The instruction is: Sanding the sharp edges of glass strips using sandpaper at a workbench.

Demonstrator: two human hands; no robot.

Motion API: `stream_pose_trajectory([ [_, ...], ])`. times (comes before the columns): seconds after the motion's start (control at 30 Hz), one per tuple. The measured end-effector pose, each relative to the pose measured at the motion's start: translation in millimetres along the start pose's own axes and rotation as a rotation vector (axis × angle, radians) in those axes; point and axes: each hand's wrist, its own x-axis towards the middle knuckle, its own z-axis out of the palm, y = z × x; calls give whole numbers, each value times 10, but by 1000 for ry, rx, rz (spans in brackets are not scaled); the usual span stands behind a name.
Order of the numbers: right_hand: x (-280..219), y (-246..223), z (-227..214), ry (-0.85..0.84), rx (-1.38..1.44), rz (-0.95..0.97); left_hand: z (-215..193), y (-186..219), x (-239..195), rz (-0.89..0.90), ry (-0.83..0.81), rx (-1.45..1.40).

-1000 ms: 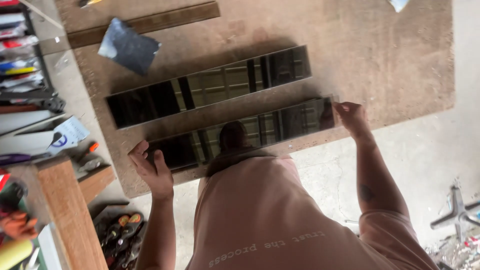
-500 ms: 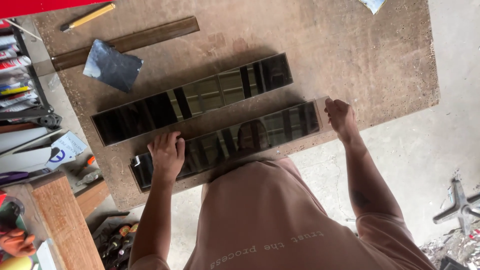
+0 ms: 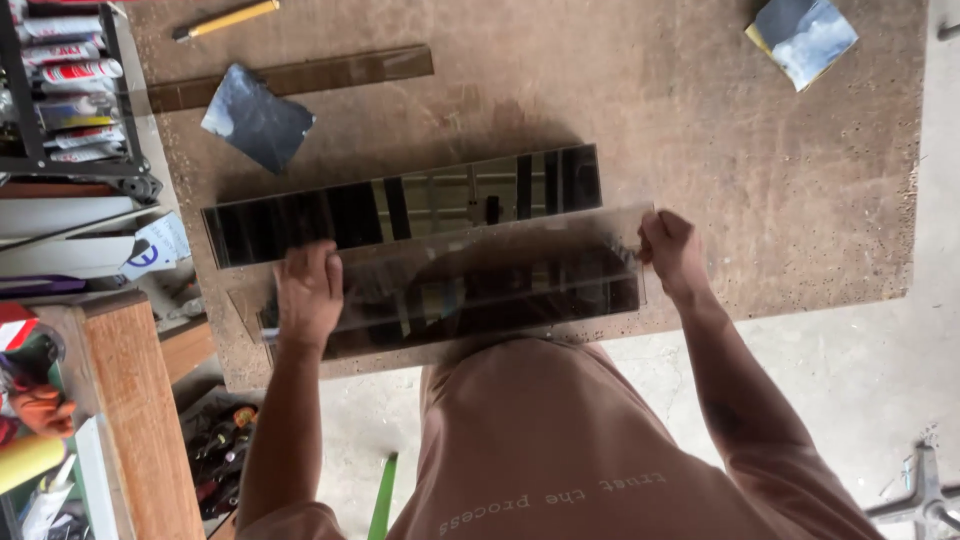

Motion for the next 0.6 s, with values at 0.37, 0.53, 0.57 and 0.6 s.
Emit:
stream_pose_trajectory([
  [0.37, 809, -430, 530, 45, -48, -127, 323, -555, 1015, 89, 96, 200],
  [0.53, 783, -485, 548, 86, -97, -118, 562, -637, 1081, 103, 70, 187],
  [0.57, 803, -499, 566, 91, -107, -128, 601, -672, 1104, 120, 87, 204],
  [0.6, 785, -459, 575, 85, -110, -128, 598, -663, 1097, 114, 84, 205],
])
